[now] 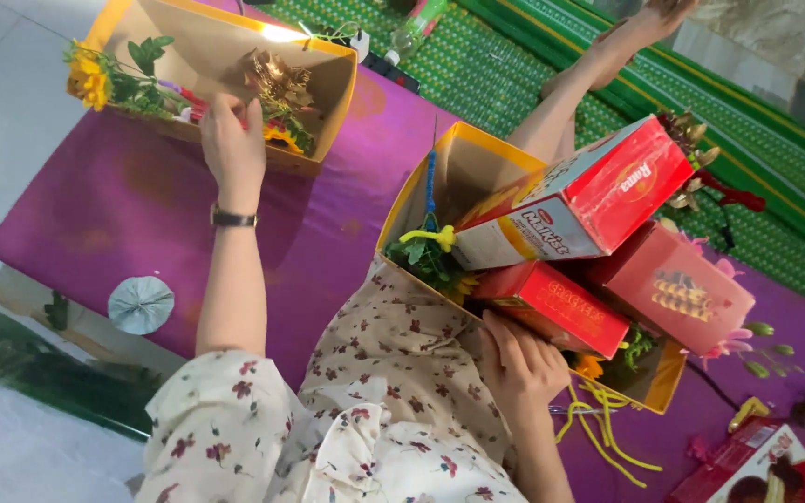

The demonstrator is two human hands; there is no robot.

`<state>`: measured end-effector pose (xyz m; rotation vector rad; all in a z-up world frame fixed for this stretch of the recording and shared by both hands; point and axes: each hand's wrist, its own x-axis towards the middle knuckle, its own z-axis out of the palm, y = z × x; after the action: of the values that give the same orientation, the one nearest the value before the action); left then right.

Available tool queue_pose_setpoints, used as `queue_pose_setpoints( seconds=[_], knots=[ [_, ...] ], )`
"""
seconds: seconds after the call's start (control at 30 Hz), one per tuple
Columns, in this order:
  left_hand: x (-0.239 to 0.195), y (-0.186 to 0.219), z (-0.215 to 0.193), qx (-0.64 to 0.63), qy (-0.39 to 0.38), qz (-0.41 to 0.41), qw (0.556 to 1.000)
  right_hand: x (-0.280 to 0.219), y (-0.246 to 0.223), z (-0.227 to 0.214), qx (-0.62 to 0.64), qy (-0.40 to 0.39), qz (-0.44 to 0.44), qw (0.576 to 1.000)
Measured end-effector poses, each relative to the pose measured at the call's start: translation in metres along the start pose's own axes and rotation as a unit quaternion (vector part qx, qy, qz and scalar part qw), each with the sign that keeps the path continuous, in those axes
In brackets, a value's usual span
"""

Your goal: The person arranges artificial flowers into a gift basket containing boxes of crackers and cookies. They handle a yellow flower, a pink orchid, a sunflower, and a pink flower, placing them among the items in the basket.

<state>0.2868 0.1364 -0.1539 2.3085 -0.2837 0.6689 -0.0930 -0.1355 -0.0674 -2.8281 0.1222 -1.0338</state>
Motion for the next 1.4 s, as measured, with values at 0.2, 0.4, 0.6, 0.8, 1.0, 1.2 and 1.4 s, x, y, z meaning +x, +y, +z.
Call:
queue_pose_setpoints(
  seconds=[0.2, 0.4, 0.6, 0.8, 1.0, 1.2, 1.4],
  knots=[
    [-0.013, -0.084, 0.097, 0.32, -0.033, -0.044, 0.946, 0.004, -0.003, 0.001, -0.018, 0.015, 0.005, 1.0],
    [-0.003, -0.091, 0.116, 0.321, -0.067, -0.045, 0.944, -0.002, 0.002, 0.0, -0.01, 0.001, 0.01, 1.0],
    [0.028, -0.046, 0.086, 0.195, -0.066, 0.007, 0.979, 0.003, -0.001, -0.006, -0.014, -0.007, 0.016, 1.0],
    [0.023, -0.086, 0.108, 0.21, -0.287, -0.065, 0.932, 0.005, -0.002, -0.016, 0.071, -0.001, 0.024, 0.997],
    [0.011, -0.088, 0.101, 0.261, -0.319, -0.006, 0.911, -0.041, 0.036, -0.048, 0.176, 0.151, 0.089, 0.969],
    [0.014, -0.116, 0.11, 0.303, -0.25, 0.086, 0.916, -0.088, 0.131, -0.083, 0.081, 0.339, 0.223, 0.91],
    [0.008, -0.16, 0.127, 0.277, -0.178, 0.174, 0.928, -0.131, 0.185, -0.084, 0.008, 0.177, 0.461, 0.869]
  ],
)
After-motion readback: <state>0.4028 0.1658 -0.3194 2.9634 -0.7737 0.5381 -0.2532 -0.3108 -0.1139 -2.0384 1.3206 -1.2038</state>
